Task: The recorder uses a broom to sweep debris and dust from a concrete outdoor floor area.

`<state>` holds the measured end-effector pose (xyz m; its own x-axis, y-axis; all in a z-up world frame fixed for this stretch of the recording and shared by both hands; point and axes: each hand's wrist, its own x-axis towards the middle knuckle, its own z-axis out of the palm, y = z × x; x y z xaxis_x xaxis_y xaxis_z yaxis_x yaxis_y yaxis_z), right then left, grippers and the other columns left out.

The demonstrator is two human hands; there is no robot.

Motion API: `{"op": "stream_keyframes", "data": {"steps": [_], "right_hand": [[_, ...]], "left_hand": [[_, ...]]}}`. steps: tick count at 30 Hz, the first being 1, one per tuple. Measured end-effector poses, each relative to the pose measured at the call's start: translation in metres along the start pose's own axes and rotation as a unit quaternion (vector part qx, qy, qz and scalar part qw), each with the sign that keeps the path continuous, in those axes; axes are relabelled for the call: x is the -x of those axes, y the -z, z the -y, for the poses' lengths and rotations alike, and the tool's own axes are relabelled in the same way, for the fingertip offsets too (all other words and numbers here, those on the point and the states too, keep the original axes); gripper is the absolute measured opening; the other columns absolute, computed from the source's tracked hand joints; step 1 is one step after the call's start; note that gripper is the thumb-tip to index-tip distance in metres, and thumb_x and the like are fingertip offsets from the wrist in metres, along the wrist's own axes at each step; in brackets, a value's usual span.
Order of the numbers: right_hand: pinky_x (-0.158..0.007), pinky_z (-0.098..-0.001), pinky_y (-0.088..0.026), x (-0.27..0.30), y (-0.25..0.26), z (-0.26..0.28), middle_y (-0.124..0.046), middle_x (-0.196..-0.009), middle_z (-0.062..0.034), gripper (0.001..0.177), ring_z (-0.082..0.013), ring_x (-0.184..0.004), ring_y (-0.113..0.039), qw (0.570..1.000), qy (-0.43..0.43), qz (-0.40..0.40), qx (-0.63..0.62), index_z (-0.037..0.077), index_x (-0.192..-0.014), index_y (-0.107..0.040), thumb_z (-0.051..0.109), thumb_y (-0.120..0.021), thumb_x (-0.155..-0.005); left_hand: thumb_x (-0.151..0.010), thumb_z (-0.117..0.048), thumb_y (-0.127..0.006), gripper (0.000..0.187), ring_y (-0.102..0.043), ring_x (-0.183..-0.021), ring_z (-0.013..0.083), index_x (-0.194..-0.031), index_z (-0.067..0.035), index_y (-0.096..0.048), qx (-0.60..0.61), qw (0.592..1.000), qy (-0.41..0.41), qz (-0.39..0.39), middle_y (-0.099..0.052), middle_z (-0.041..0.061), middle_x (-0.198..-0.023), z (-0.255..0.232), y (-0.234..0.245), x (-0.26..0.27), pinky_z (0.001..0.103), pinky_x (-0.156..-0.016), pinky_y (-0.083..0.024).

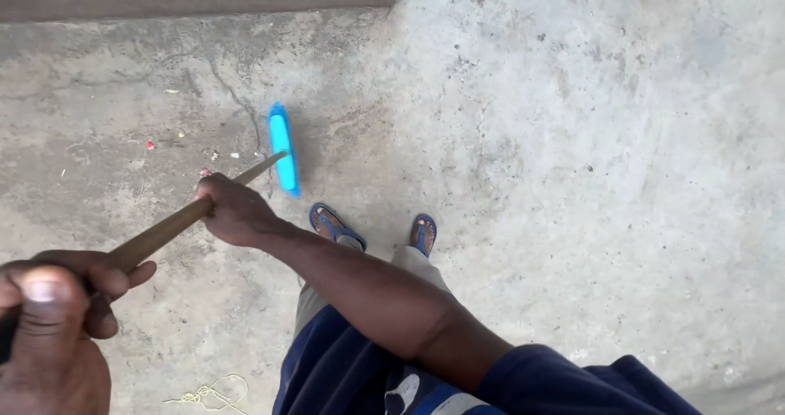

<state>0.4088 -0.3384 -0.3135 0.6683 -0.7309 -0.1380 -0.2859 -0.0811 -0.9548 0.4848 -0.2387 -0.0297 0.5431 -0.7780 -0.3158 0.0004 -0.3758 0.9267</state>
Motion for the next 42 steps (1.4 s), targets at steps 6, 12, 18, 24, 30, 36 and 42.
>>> {"op": "stream_keyframes", "data": {"steps": [6, 12, 18, 24, 30, 36, 42], "right_hand": [[-0.081, -0.0502, -0.053, 0.118, 0.153, -0.101, -0.064, -0.098, -0.0136, 0.021, -0.0381, -0.094, -0.067, 0.97, -0.101, -0.103, 0.196, 0.012, -0.1, -0.058, 0.009, -0.07, -0.083], [-0.082, -0.0437, -0.056, 0.25, 0.289, -0.238, -0.066, -0.102, -0.01, 0.013, -0.0326, -0.096, -0.069, 0.936, -0.181, -0.169, 0.249, 0.015, -0.092, -0.071, 0.008, -0.076, -0.082], [-0.082, -0.0466, -0.055, 0.143, 0.163, -0.247, -0.064, -0.099, -0.0124, 0.017, -0.0369, -0.097, -0.068, 0.959, -0.127, -0.188, 0.17, 0.014, -0.097, -0.063, 0.015, -0.075, -0.085], [-0.088, -0.0437, -0.053, -0.054, -0.004, -0.085, -0.064, -0.109, -0.0111, 0.014, -0.033, -0.103, -0.065, 0.997, -0.052, 0.018, 0.055, 0.013, -0.098, -0.061, 0.019, -0.071, -0.089], [-0.087, -0.0416, -0.053, -0.098, -0.001, -0.035, -0.065, -0.103, -0.0118, 0.014, -0.031, -0.098, -0.066, 0.996, 0.014, 0.026, 0.08, 0.011, -0.096, -0.062, 0.02, -0.071, -0.09], [-0.09, -0.0476, -0.051, -0.093, 0.154, -0.141, -0.065, -0.108, -0.0145, 0.013, -0.037, -0.106, -0.063, 0.948, -0.072, 0.031, 0.309, 0.016, -0.098, -0.066, 0.018, -0.067, -0.086], [-0.088, -0.0472, -0.053, -0.191, 0.18, -0.247, -0.065, -0.1, -0.0136, 0.008, -0.0364, -0.101, -0.063, 0.943, 0.011, 0.062, 0.328, 0.015, -0.091, -0.065, 0.012, -0.066, -0.083]], "left_hand": [[-0.114, -0.031, -0.054, 0.034, -0.059, -0.076, 0.0158, -0.099, -0.002, -0.062, 0.149, 0.979, 0.027, 0.133, -0.07, 0.013, -0.097, 0.063, -0.102, -0.006, 0.039, -0.09, -0.057], [-0.105, -0.029, -0.056, 0.026, -0.07, -0.091, 0.0129, -0.111, -0.005, -0.066, 0.228, 0.902, 0.126, 0.345, -0.071, 0.004, -0.108, 0.149, -0.273, 0.01, 0.031, -0.087, -0.058], [-0.105, -0.026, -0.057, 0.025, -0.068, -0.083, 0.012, -0.104, -0.005, -0.069, 0.106, 0.958, 0.131, 0.23, -0.072, 0.005, -0.099, 0.085, -0.189, -0.031, 0.03, -0.079, -0.057], [-0.104, -0.029, -0.058, 0.028, -0.067, -0.078, 0.0146, -0.096, -0.004, -0.064, 0.025, 0.998, 0.051, 0.03, -0.07, 0.008, -0.094, 0.013, -0.047, -0.043, 0.031, -0.074, -0.057], [-0.108, -0.035, -0.056, 0.031, -0.059, -0.074, 0.013, -0.094, -0.007, -0.062, 0.007, 0.997, -0.023, -0.067, -0.072, 0.006, -0.088, 0.006, -0.005, -0.067, 0.028, -0.064, -0.046], [-0.105, -0.035, -0.055, 0.029, -0.068, -0.076, 0.0155, -0.094, -0.009, -0.063, 0.314, 0.946, 0.066, -0.045, -0.071, 0.007, -0.09, 0.1, -0.088, -0.134, 0.032, -0.069, -0.052], [-0.102, -0.033, -0.059, 0.024, -0.066, -0.071, 0.0166, -0.097, -0.01, -0.062, 0.404, 0.899, 0.149, -0.08, -0.07, 0.006, -0.094, 0.12, -0.131, -0.22, 0.036, -0.078, -0.056]]}}
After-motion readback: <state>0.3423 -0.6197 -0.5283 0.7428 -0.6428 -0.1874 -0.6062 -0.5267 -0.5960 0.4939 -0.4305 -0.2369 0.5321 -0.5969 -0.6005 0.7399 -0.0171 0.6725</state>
